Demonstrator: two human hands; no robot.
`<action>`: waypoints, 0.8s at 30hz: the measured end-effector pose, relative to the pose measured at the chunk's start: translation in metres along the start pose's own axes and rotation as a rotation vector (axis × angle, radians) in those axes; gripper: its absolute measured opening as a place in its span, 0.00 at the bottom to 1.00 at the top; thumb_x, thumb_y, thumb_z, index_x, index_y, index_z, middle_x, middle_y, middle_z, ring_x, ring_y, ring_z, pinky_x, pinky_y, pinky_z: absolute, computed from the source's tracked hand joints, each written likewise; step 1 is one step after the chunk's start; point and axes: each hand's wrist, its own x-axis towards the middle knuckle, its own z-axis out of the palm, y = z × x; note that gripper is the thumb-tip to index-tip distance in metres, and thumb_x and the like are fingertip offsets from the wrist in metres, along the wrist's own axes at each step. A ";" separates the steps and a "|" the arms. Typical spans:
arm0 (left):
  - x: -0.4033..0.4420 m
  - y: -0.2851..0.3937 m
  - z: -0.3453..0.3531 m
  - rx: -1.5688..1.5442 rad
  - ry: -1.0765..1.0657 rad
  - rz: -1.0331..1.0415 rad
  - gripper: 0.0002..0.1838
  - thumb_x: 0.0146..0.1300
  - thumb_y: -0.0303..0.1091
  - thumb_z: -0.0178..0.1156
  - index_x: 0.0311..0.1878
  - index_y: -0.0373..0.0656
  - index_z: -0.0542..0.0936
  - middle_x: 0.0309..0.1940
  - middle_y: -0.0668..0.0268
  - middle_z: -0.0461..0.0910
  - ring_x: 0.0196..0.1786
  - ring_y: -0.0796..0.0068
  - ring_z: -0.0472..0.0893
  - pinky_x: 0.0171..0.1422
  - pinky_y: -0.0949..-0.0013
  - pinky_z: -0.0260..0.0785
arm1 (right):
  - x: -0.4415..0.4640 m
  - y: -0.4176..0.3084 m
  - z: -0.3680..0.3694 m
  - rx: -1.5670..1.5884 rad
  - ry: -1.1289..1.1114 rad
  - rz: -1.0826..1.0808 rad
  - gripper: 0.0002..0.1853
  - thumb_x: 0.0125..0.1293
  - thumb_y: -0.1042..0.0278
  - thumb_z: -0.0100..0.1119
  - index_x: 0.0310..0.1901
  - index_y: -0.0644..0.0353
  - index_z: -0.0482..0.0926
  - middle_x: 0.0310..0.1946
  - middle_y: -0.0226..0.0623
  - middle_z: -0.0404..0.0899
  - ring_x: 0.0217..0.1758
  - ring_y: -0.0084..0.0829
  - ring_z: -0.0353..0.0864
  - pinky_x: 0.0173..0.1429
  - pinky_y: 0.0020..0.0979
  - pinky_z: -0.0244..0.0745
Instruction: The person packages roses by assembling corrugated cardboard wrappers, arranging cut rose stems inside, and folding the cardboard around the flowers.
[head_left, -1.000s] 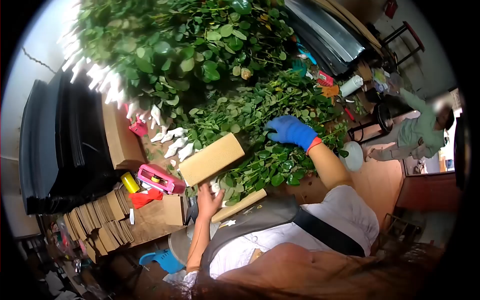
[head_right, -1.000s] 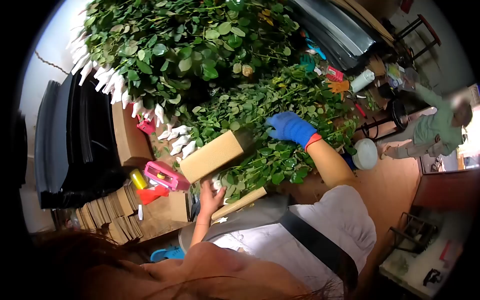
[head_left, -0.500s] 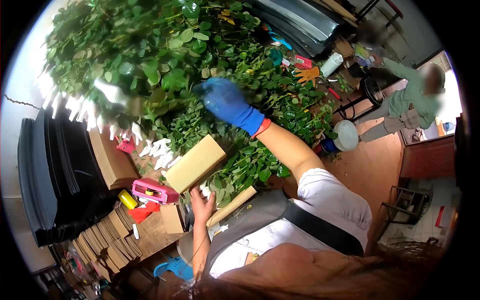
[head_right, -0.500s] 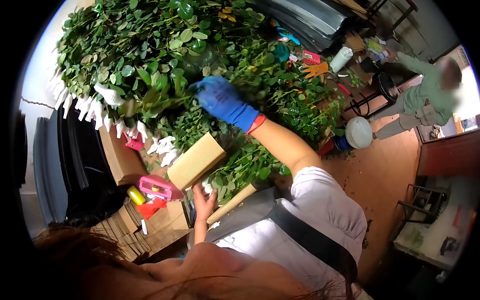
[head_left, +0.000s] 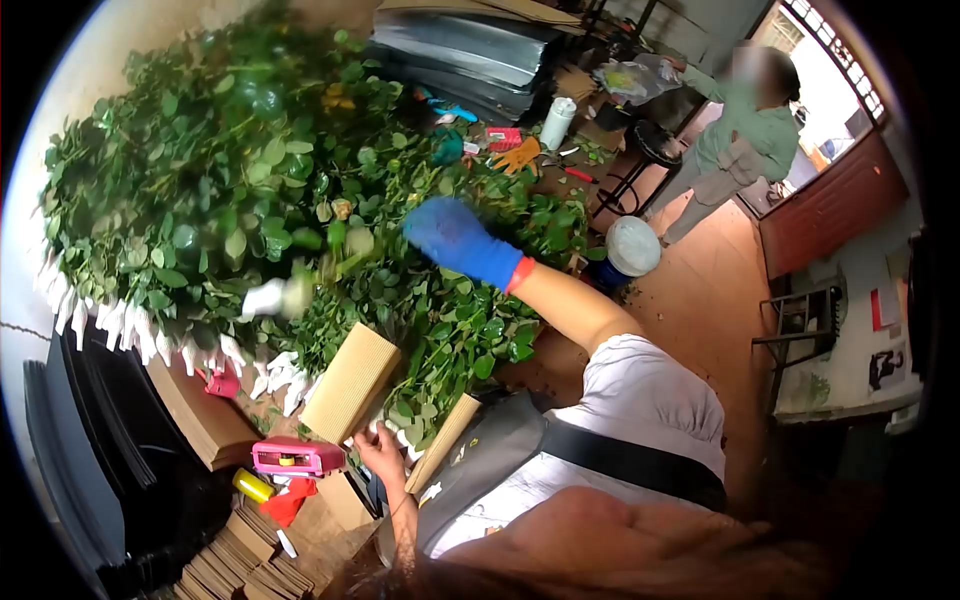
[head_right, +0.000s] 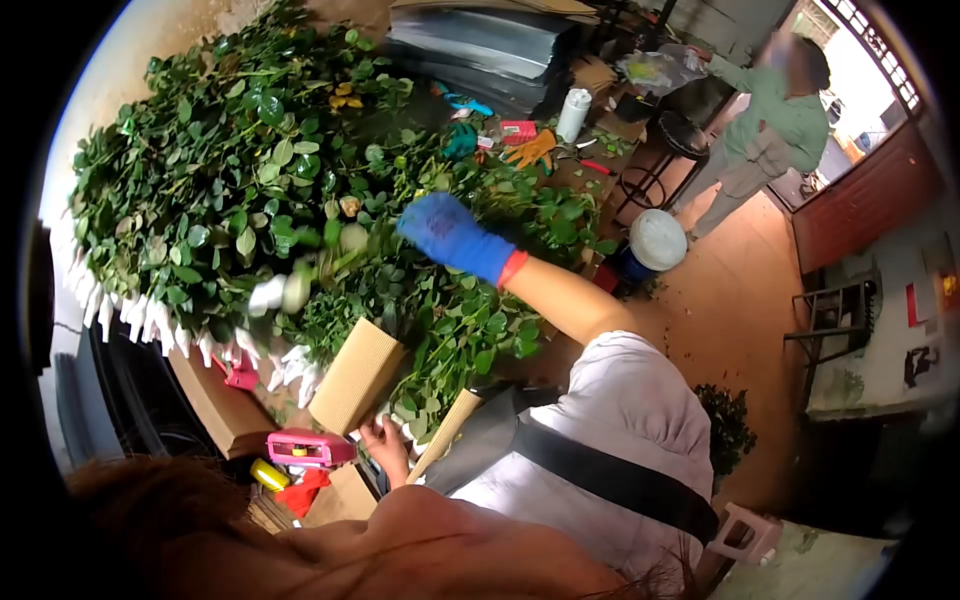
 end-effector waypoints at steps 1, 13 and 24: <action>0.000 0.002 0.000 -0.023 -0.018 -0.033 0.13 0.70 0.29 0.63 0.52 0.35 0.74 0.38 0.64 0.77 0.30 0.79 0.76 0.34 0.74 0.72 | -0.005 -0.015 -0.018 0.063 0.023 -0.068 0.07 0.59 0.67 0.60 0.40 0.47 0.83 0.37 0.32 0.81 0.42 0.40 0.80 0.42 0.43 0.75; -0.003 0.014 -0.004 0.067 -0.153 -0.002 0.17 0.61 0.29 0.61 0.51 0.29 0.80 0.45 0.50 0.82 0.47 0.56 0.81 0.55 0.54 0.73 | -0.094 -0.104 0.030 0.117 -0.365 -0.192 0.05 0.61 0.64 0.60 0.37 0.44 0.84 0.29 0.34 0.80 0.37 0.38 0.84 0.39 0.41 0.77; -0.007 0.062 0.003 0.456 -0.010 -0.011 0.23 0.57 0.48 0.71 0.47 0.38 0.83 0.41 0.48 0.83 0.44 0.51 0.84 0.50 0.57 0.76 | -0.073 -0.119 0.036 0.250 -0.264 -0.241 0.10 0.57 0.66 0.64 0.42 0.50 0.84 0.36 0.37 0.81 0.41 0.42 0.81 0.48 0.43 0.75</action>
